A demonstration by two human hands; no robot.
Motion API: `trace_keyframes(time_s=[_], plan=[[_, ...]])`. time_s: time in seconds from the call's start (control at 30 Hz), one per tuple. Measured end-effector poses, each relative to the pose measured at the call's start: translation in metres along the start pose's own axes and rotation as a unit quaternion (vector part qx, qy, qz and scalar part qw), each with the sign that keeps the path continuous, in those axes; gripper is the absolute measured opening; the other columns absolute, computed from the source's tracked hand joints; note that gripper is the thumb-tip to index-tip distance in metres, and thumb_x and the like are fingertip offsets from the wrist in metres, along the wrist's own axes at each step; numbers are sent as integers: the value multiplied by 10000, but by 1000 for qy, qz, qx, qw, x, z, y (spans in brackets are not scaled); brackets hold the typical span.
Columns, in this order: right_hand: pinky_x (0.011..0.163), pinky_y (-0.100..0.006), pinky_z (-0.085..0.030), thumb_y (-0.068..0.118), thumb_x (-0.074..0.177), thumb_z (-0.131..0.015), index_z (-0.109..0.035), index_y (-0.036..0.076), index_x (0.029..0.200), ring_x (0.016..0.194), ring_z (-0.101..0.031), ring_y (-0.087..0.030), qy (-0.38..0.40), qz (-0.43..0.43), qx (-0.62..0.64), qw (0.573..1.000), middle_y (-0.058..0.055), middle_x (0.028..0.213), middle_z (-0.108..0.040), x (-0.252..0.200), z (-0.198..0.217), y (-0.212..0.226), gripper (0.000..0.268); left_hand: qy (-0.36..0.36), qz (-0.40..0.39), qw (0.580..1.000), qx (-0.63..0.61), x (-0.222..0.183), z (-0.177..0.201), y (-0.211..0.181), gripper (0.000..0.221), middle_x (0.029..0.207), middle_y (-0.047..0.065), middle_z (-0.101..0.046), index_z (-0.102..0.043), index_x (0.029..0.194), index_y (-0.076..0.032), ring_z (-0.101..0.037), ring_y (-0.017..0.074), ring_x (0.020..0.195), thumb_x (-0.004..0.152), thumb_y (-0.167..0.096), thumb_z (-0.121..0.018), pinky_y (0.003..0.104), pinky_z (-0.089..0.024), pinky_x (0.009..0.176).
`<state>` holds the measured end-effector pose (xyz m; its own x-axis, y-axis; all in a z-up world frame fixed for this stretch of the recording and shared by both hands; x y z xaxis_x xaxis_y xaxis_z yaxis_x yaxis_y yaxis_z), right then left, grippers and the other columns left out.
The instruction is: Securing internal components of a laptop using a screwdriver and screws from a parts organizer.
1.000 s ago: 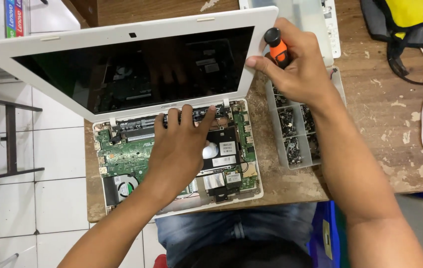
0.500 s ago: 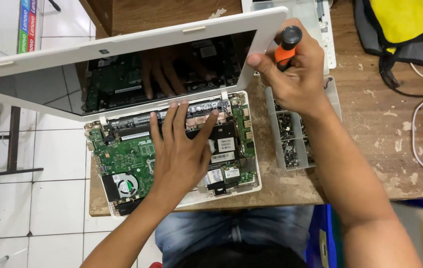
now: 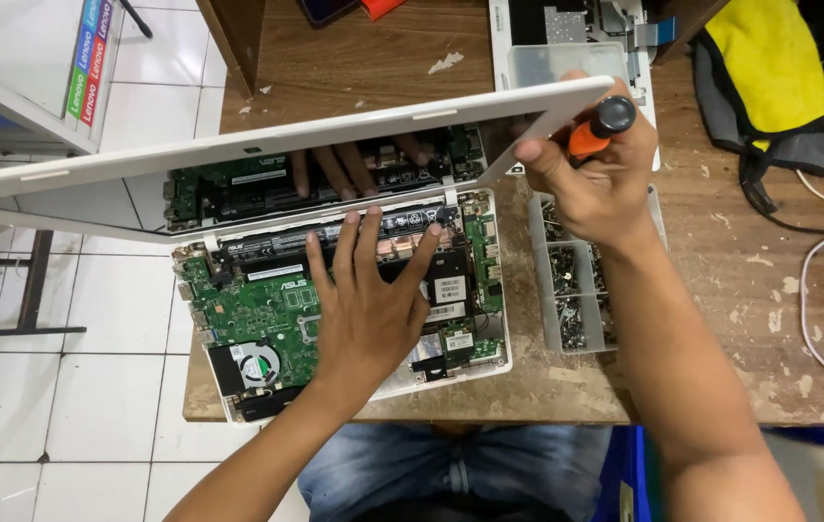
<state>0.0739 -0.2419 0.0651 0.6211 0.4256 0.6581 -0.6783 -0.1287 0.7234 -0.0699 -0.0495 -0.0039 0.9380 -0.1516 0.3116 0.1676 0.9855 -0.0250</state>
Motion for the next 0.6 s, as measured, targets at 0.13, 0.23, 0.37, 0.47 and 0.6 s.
trace_keyframes(time_s=[0.13,0.23,0.37,0.47,0.6], plan=[[390,-262,-449,44,1048,-624,-380,24,1162,559,-487,-183,28,46,16,998,-186,997,-527,-3,4,-4,270,-2,-7,1000,26,-2,0,-3,789,1598,230,-274,-264,1612,-377,-217,406,1515,946,-432,-682,697,-199,1187],[447,-255,-501,-6,1078,-583,-408,283,1411,654,-505,-195,38,86,46,995,-196,1079,-515,-11,6,-7,475,1,-8,1000,0,-3,-4,-5,754,1603,223,-243,-287,1605,-382,-181,401,1522,954,-400,-668,711,-173,1187],[443,-245,-491,133,1057,-633,-516,34,1124,603,-499,-146,-2,17,28,999,-101,956,-530,-14,7,-10,167,-2,-21,999,33,-4,-5,-8,841,1601,222,-309,-226,1618,-377,-196,409,1523,936,-481,-707,707,-159,1190],[433,-232,-468,166,1059,-632,-488,39,1047,546,-474,-124,-6,-19,27,999,-41,823,-498,-17,7,-14,193,1,-25,999,27,-4,-6,-8,819,1593,222,-324,-263,1615,-356,-218,410,1519,928,-470,-695,706,-159,1185],[441,-311,-452,-68,1099,-541,-300,265,1445,572,-399,-192,12,43,-2,999,-152,833,-435,-30,10,-26,538,-79,-19,994,-70,-5,17,-3,582,1420,188,-460,-535,1437,-258,-429,396,1406,911,-198,-777,727,-282,1147]])
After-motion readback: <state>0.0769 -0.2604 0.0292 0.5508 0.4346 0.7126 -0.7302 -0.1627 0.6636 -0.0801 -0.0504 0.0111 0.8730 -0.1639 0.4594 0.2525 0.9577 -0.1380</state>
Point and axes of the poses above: each hand's wrist, its own x-axis towards the middle knuckle, its own z-axis out of the back of the hand, y = z × x, the point moved 4 cm from there along x, towards the middle knuckle
